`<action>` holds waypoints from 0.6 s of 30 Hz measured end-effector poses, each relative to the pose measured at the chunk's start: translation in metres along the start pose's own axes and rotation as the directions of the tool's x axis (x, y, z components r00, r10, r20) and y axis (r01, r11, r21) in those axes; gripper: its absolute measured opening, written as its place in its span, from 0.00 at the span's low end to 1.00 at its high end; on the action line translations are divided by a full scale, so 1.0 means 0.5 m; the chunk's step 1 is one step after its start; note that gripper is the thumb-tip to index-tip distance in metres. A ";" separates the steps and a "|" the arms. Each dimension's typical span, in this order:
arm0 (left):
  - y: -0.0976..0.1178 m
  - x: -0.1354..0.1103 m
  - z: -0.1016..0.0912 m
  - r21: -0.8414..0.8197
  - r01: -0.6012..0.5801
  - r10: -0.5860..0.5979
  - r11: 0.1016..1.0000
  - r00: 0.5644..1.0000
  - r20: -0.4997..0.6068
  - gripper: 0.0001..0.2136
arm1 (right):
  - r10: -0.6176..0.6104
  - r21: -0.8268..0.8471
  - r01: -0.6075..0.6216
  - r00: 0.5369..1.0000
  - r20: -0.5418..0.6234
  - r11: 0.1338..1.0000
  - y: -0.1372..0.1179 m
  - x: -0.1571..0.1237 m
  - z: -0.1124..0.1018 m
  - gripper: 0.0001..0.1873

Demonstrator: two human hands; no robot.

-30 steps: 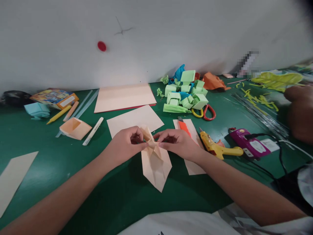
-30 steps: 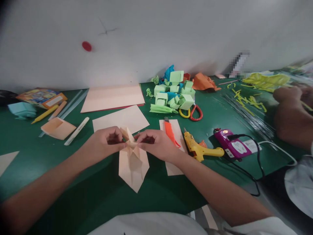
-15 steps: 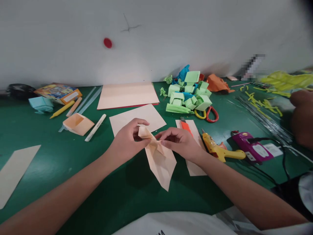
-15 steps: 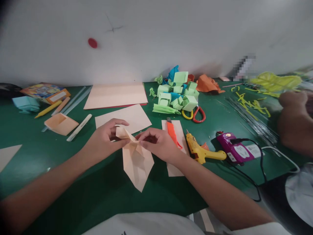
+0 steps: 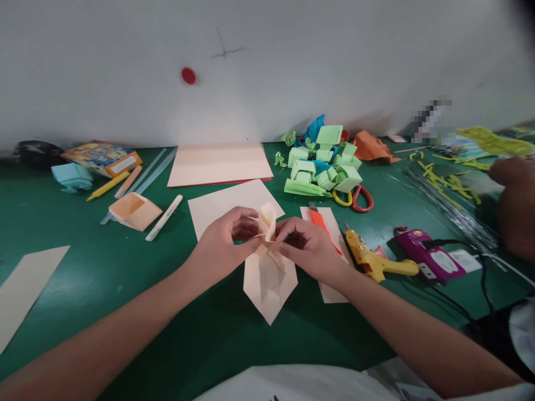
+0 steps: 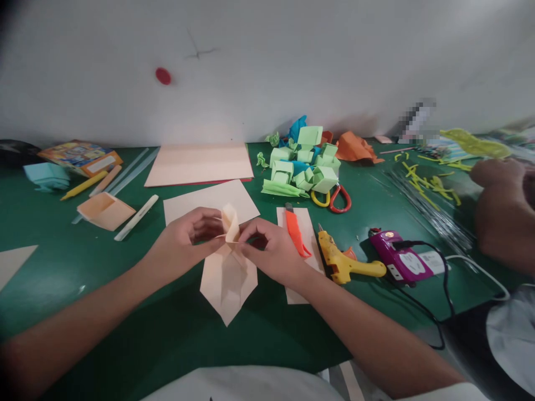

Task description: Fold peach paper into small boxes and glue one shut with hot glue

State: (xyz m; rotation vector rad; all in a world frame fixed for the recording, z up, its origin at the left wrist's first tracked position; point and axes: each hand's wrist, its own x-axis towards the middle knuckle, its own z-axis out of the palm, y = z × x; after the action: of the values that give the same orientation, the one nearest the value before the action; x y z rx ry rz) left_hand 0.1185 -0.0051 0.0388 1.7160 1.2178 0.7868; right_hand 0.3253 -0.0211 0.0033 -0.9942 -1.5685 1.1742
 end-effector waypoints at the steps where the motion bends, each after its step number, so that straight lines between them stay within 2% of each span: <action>1: -0.003 0.004 -0.001 -0.022 0.024 -0.023 0.999 0.999 0.032 0.14 | -0.005 0.014 0.005 1.000 -0.005 1.000 0.002 0.000 0.000 0.07; 3: -0.008 0.010 -0.003 -0.052 0.062 -0.057 0.997 0.994 0.088 0.11 | -0.003 0.021 0.003 1.000 -0.006 1.000 0.005 0.001 -0.001 0.08; 8: -0.009 0.014 -0.003 -0.159 0.163 -0.147 0.974 0.983 0.105 0.12 | -0.024 0.026 0.023 1.000 0.021 0.999 0.005 -0.001 -0.002 0.09; 13: -0.014 0.012 0.000 -0.252 0.224 -0.219 0.942 0.975 0.047 0.13 | -0.003 0.121 0.003 1.000 -0.004 0.993 0.012 0.001 -0.005 0.09; 18: -0.024 0.012 0.001 -0.283 0.186 -0.200 0.941 0.980 -0.022 0.12 | 0.056 0.182 -0.043 0.996 -0.064 0.982 0.018 0.006 -0.008 0.11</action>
State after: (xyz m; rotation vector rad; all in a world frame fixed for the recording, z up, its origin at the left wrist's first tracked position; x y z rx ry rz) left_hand 0.1160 0.0021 0.0276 1.3327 1.2234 0.8432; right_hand 0.3292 -0.0155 -0.0042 -0.9478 -1.3638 1.2794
